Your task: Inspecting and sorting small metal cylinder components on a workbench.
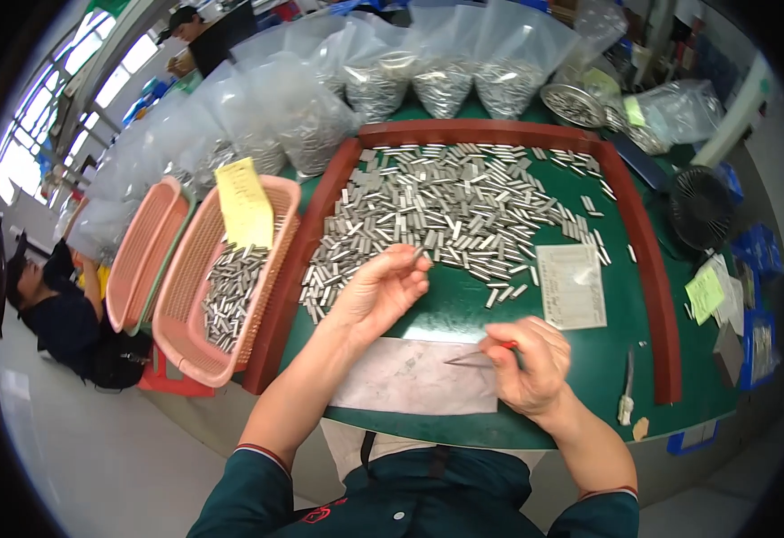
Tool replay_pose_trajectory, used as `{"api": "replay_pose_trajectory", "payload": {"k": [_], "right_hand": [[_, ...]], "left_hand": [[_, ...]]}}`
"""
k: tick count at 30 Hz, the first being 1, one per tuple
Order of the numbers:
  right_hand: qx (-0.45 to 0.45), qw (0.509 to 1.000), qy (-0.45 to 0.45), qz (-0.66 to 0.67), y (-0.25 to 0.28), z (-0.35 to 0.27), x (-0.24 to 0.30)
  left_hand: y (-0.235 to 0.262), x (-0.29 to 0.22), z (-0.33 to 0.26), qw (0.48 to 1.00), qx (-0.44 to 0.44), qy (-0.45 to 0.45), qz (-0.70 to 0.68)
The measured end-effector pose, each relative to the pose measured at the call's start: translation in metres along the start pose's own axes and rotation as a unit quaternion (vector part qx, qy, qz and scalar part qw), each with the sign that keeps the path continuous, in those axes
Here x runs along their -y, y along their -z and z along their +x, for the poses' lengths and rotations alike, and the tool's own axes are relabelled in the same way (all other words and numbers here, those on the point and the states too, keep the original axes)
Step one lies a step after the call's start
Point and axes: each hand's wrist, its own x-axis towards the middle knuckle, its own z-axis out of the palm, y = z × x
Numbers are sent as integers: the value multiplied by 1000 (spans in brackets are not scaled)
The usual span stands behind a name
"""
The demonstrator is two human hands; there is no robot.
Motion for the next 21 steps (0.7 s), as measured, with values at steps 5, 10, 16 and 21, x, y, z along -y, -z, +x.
{"api": "replay_pose_trajectory", "payload": {"k": [5, 10, 16, 21], "right_hand": [[16, 999, -31, 5, 1, -10, 1], [10, 999, -32, 13, -1, -11, 4], [6, 1000, -13, 23, -5, -9, 2], [5, 1000, -15, 10, -4, -7, 0]], "left_hand": [[-3, -23, -2, 987, 43, -121, -93], [6, -70, -13, 901, 141, -268, -310], [14, -67, -8, 948, 34, -249, -194], [-1, -55, -8, 943, -49, -303, 128]]}}
